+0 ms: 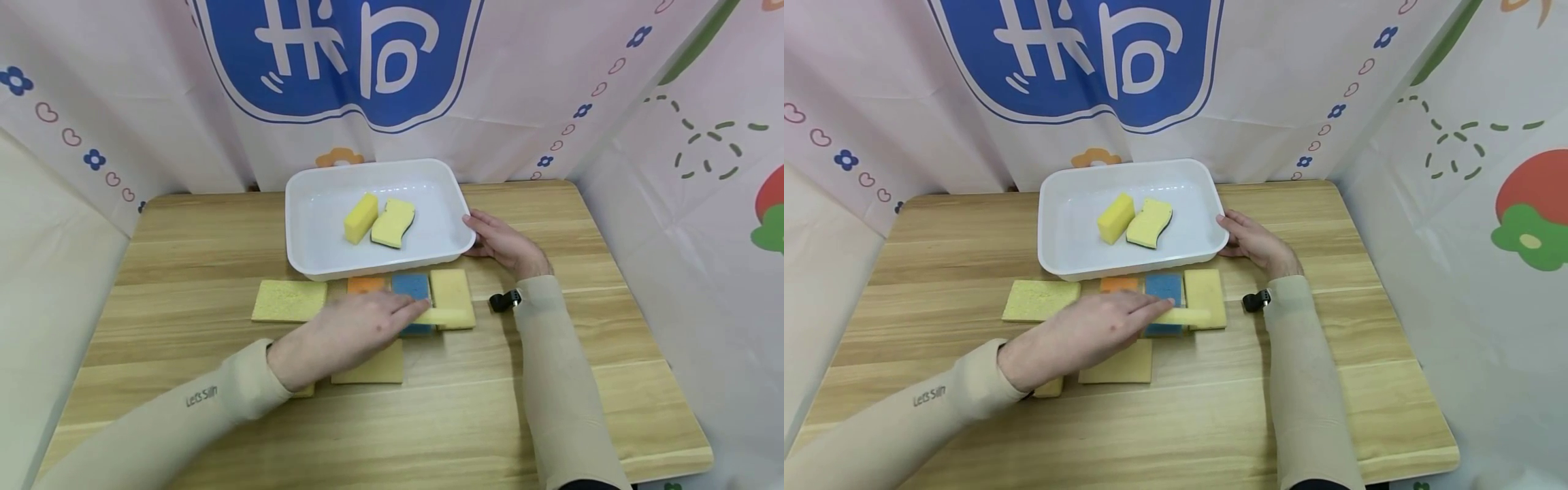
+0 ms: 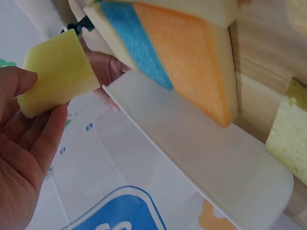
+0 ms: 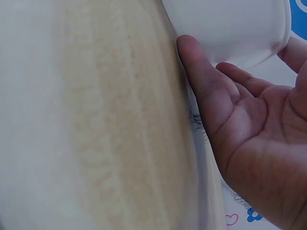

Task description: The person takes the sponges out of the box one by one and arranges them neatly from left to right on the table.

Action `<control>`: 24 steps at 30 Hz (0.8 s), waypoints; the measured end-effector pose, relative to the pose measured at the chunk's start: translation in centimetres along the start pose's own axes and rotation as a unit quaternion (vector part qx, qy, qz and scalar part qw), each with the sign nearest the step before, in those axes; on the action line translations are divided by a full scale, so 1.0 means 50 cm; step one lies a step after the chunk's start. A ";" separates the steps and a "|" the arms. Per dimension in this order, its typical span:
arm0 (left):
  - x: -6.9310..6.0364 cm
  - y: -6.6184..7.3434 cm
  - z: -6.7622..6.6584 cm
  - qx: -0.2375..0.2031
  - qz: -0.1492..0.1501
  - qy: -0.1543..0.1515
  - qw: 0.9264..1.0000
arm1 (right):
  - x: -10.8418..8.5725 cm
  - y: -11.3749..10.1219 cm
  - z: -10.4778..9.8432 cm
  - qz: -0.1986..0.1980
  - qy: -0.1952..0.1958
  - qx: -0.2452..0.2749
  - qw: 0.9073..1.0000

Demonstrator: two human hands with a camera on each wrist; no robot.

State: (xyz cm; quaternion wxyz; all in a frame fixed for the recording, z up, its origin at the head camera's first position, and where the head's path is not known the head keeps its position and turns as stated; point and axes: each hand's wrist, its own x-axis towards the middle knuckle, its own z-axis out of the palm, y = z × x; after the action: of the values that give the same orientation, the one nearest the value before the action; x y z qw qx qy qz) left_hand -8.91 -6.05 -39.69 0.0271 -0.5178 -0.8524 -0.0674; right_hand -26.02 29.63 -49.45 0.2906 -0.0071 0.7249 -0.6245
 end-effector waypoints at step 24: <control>0.018 0.074 0.068 0.141 0.086 -0.019 0.986 | 0.001 0.004 0.000 -0.001 0.002 0.002 1.000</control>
State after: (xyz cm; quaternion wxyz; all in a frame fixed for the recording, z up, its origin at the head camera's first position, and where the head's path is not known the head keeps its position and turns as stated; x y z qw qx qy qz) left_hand -5.96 -3.08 -42.61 0.0889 -0.5813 -0.8062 0.0658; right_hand -25.98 29.64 -49.64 0.2883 -0.0057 0.7241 -0.6265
